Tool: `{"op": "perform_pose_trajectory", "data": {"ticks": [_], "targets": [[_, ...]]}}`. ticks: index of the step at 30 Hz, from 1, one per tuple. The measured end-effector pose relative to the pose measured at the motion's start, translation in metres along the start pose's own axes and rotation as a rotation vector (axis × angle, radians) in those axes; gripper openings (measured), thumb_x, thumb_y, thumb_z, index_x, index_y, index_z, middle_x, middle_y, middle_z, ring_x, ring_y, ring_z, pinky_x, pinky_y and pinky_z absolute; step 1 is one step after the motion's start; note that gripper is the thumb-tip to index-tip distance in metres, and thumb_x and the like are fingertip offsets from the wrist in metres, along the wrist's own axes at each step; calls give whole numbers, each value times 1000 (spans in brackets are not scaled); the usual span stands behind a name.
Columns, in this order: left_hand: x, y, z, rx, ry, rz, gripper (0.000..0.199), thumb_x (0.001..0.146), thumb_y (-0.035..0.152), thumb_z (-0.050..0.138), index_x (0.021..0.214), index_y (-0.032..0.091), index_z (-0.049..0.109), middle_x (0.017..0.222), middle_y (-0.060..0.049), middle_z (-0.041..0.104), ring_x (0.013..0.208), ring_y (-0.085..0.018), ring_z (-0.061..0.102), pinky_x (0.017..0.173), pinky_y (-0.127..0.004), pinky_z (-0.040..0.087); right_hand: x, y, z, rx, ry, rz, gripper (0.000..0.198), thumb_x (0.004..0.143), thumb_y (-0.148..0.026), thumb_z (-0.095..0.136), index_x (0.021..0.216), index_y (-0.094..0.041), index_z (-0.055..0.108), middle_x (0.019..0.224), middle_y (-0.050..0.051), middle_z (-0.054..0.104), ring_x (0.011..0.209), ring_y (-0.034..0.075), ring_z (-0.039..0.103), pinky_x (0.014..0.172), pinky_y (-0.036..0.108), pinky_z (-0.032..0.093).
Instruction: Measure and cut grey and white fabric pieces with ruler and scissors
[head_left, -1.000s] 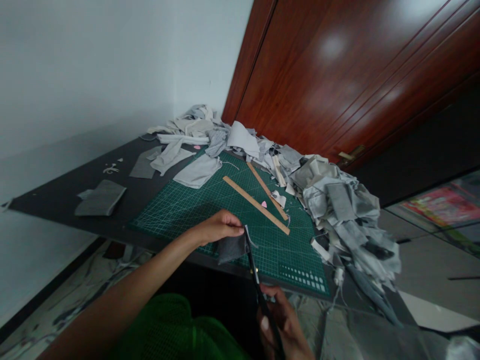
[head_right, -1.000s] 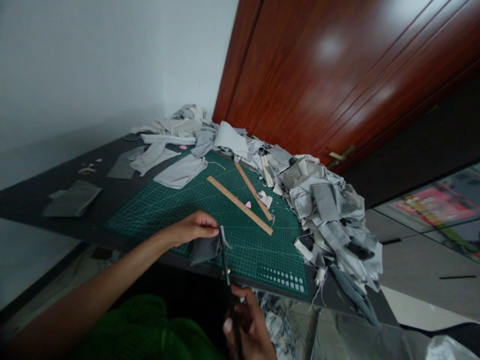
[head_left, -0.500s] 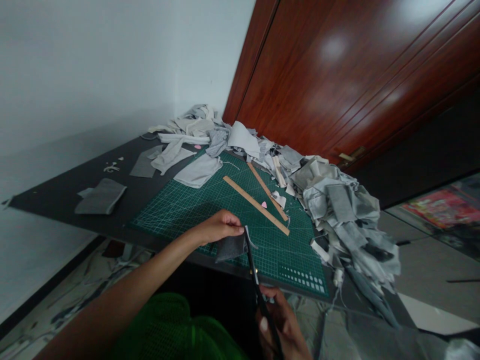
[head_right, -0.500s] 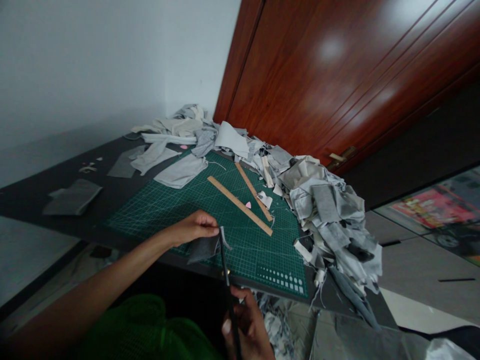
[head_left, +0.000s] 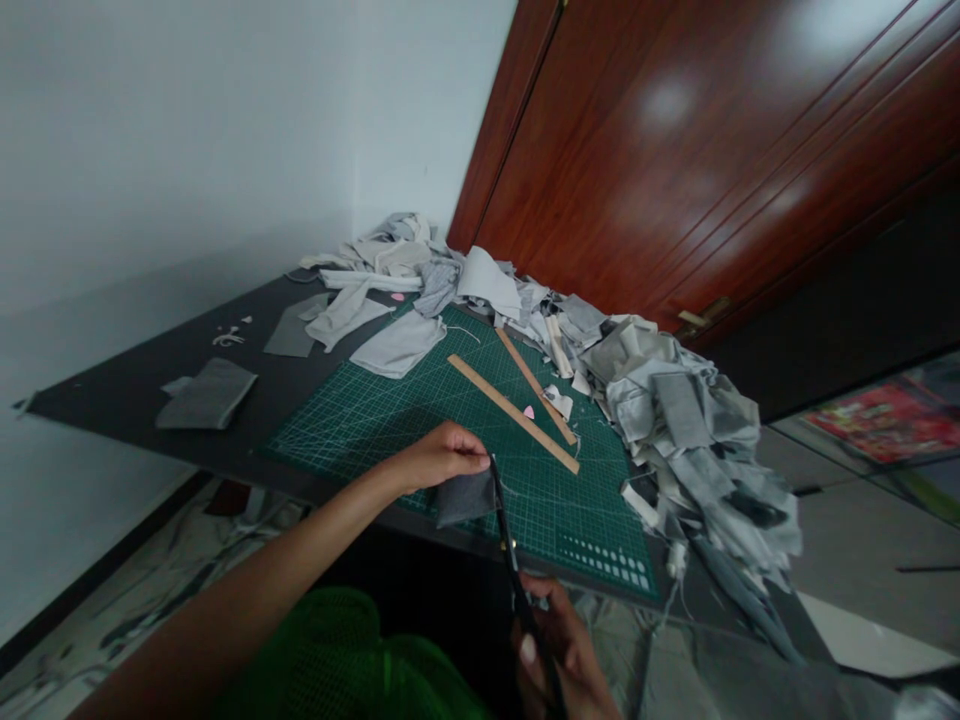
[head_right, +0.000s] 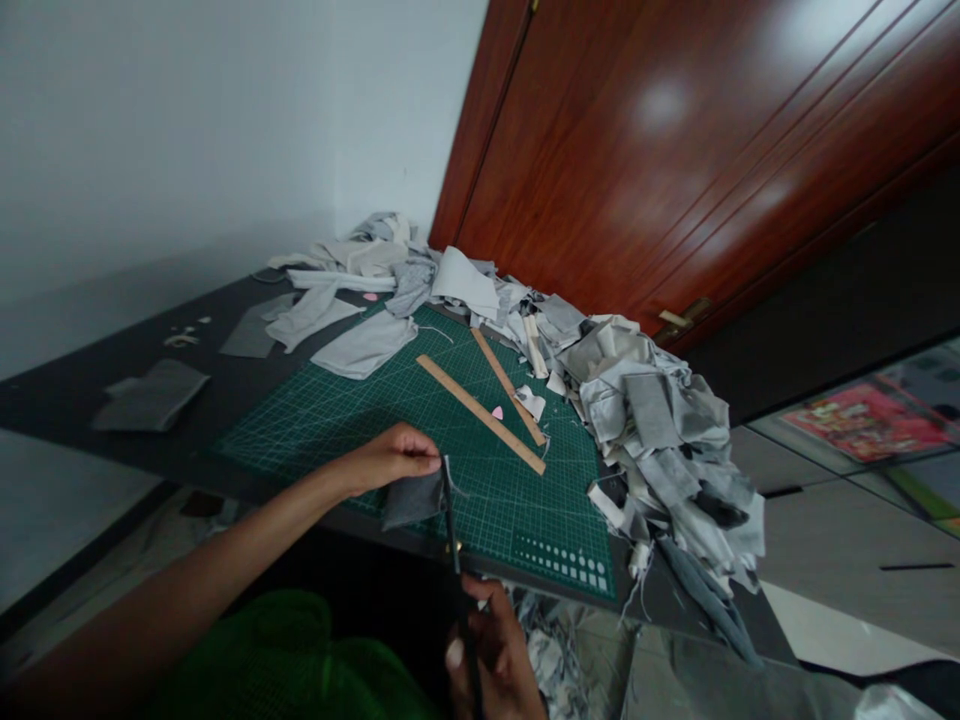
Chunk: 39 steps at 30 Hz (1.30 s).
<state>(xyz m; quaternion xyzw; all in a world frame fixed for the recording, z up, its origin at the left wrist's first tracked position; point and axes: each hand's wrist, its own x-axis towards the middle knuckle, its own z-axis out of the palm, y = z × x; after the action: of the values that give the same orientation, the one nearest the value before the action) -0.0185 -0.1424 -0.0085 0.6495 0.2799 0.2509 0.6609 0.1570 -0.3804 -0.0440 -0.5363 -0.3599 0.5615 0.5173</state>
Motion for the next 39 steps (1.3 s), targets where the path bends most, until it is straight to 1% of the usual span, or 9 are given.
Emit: {"op": "perform_pose_trajectory", "data": {"ticks": [4,11,15,22,27,31,34,36,39], "targets": [[-1,-1,1,-23,6,-21,38,69,52,67,65,14,63,55,4,46,53,-10,36,53,-24,25,2,0,-2,24,-72,18,62,80,-62,75,125,-27,49,60,-11,48,37,2,24,37,14,21],[1,-2,1,-31,24,-34,40,69,54,67,65,14,63,54,4,47,52,-10,36,52,-24,25,4,-5,-7,-18,-102,53,63,78,-64,77,123,-27,52,60,-11,49,34,1,29,36,14,31],[1,-3,0,-29,20,-39,41,69,55,68,65,15,62,54,4,47,51,-10,36,51,-24,24,3,-5,-8,-10,-106,46,65,78,-65,77,123,-27,51,60,-12,47,36,1,27,36,13,29],[0,-3,1,-6,19,-30,40,68,54,68,64,14,63,54,3,48,51,-10,37,51,-24,24,1,-1,-5,42,-96,11,65,77,-63,78,124,-26,52,61,-10,50,37,1,21,36,15,23],[0,-1,1,13,23,-29,41,69,55,67,62,15,62,54,3,47,51,-10,36,51,-24,23,0,2,-4,38,-61,13,64,78,-63,77,125,-26,53,60,-9,49,37,2,23,37,16,23],[0,0,1,44,30,-17,41,69,54,66,62,15,62,54,4,45,51,-10,34,51,-25,23,-1,4,-4,35,-57,34,65,76,-63,78,125,-28,53,59,-9,50,37,3,24,37,16,24],[0,1,1,57,20,-17,40,69,54,65,61,15,60,53,5,43,51,-10,33,51,-25,22,-1,4,-3,19,-35,37,62,76,-64,77,122,-28,56,58,-10,46,39,2,19,38,16,21],[0,1,1,54,12,-11,41,70,55,64,60,16,59,53,5,42,51,-10,32,51,-25,22,-2,5,-1,-1,-5,20,61,77,-64,75,120,-26,57,59,-9,45,40,2,16,39,16,19],[0,0,1,50,12,-4,41,70,55,64,59,16,58,53,5,41,51,-9,31,51,-25,21,-2,7,1,-10,10,-21,63,78,-67,73,122,-25,56,59,-9,45,41,3,18,40,17,19]]}}
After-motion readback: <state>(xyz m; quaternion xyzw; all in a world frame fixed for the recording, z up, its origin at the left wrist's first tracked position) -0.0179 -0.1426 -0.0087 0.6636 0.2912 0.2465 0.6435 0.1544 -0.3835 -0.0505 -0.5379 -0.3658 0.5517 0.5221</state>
